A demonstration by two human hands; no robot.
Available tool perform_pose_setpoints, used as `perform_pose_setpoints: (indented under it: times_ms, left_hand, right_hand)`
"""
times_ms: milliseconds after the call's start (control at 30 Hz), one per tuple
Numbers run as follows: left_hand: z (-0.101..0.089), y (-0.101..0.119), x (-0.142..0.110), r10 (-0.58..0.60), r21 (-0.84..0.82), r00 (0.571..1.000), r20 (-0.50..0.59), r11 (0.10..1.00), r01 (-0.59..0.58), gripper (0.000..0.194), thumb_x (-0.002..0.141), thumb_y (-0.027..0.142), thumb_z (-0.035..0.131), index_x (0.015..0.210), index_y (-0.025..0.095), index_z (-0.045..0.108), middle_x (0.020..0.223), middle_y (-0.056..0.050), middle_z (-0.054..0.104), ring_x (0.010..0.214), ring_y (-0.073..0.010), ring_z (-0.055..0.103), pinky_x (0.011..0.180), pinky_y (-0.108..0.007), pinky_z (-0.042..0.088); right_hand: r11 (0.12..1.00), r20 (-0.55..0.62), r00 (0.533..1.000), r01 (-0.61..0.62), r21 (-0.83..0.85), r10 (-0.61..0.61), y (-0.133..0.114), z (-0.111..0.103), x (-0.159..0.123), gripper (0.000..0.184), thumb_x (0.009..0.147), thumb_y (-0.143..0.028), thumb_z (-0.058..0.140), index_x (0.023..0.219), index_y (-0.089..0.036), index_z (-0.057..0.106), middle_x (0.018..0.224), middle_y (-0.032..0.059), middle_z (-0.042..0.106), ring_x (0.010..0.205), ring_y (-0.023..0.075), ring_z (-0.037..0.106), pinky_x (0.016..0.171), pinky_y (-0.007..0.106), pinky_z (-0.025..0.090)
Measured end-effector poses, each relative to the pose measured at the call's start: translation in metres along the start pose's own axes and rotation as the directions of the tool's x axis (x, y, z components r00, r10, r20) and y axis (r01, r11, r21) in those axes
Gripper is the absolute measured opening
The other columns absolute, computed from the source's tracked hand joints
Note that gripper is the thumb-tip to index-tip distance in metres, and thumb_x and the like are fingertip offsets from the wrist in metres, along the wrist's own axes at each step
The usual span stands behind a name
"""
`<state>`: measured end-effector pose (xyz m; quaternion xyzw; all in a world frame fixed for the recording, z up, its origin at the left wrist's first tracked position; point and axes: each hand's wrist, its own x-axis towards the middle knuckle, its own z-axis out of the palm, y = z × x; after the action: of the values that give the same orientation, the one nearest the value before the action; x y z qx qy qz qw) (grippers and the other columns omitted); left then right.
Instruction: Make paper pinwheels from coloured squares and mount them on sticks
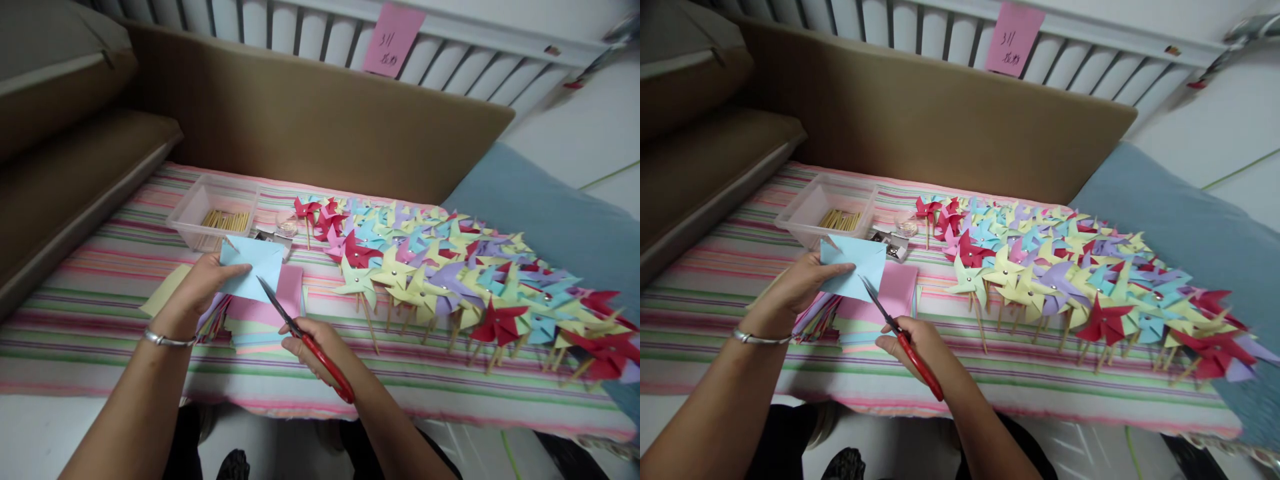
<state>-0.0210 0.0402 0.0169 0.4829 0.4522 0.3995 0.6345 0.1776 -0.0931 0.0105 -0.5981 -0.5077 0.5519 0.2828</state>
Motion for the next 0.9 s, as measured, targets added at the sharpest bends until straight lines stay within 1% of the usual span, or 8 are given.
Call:
perform_pose_setpoints:
  times_ms: [100,233,400,533,767,900]
  left_hand:
    - [0.0016,0.0002,-0.0004,0.01,-0.013,1.0,-0.001,1.0,-0.01,0.032,0.054,0.027,0.083,0.082,0.016,0.072,0.08,-0.008,0.072,0.062,-0.0196,0.061,0.057,-0.027,0.049]
    - [0.0029,0.0025,-0.0013,-0.01,-0.048,1.0,-0.008,0.999,0.009,0.032,0.052,0.025,0.083,0.081,0.016,0.073,0.082,-0.009,0.072,0.064,-0.0206,0.062,0.06,-0.028,0.05]
    - [0.0017,0.0045,-0.0019,-0.027,-0.045,1.0,0.013,0.999,0.028,0.033,0.053,0.025,0.082,0.084,0.017,0.072,0.085,-0.006,0.072,0.069,-0.0204,0.063,0.064,-0.027,0.05]
    - [0.0012,0.0053,-0.002,-0.038,-0.048,0.999,0.009,0.998,0.038,0.035,0.052,0.025,0.082,0.084,0.017,0.072,0.083,-0.005,0.072,0.069,-0.0209,0.064,0.064,-0.028,0.05]
    - [0.003,0.0066,-0.0036,-0.023,-0.038,1.0,0.001,0.999,0.023,0.032,0.053,0.024,0.081,0.083,0.017,0.073,0.087,-0.006,0.073,0.071,-0.0214,0.064,0.066,-0.029,0.051]
    - [0.0021,0.0061,-0.0031,-0.028,-0.038,1.0,-0.011,0.999,0.028,0.032,0.052,0.025,0.082,0.081,0.017,0.073,0.083,-0.006,0.072,0.068,-0.0206,0.063,0.063,-0.028,0.05]
  right_hand:
    - [1.0,-0.012,1.0,-0.001,0.005,0.001,0.0021,0.0008,0.0009,0.024,0.076,-0.037,0.064,0.09,-0.017,0.066,0.058,-0.0042,0.048,0.051,0.008,0.042,0.047,0.02,0.032]
    - [1.0,-0.016,1.0,-0.004,-0.002,0.004,0.0022,0.0012,0.0008,0.025,0.077,-0.038,0.064,0.09,-0.017,0.066,0.06,-0.0034,0.048,0.053,0.0083,0.043,0.047,0.019,0.032]
    - [0.999,0.001,0.999,-0.032,-0.019,0.032,0.0013,0.0009,0.0003,0.028,0.078,-0.04,0.063,0.094,-0.017,0.065,0.062,-0.0029,0.05,0.053,0.0081,0.045,0.046,0.019,0.032]
    - [0.999,0.003,0.999,-0.052,-0.015,0.052,0.0015,0.0019,0.0011,0.029,0.077,-0.04,0.063,0.093,-0.016,0.064,0.061,-0.0037,0.048,0.051,0.0071,0.043,0.046,0.019,0.032]
    - [1.0,-0.005,1.0,-0.021,0.0,0.021,0.0042,0.0044,0.0038,0.025,0.077,-0.038,0.063,0.088,-0.016,0.064,0.057,-0.0052,0.043,0.046,0.0058,0.036,0.045,0.02,0.031]
    - [1.0,-0.017,1.0,-0.025,-0.001,0.025,0.005,0.0055,0.0043,0.025,0.076,-0.038,0.063,0.086,-0.015,0.063,0.055,-0.0056,0.043,0.046,0.0061,0.036,0.046,0.02,0.03]
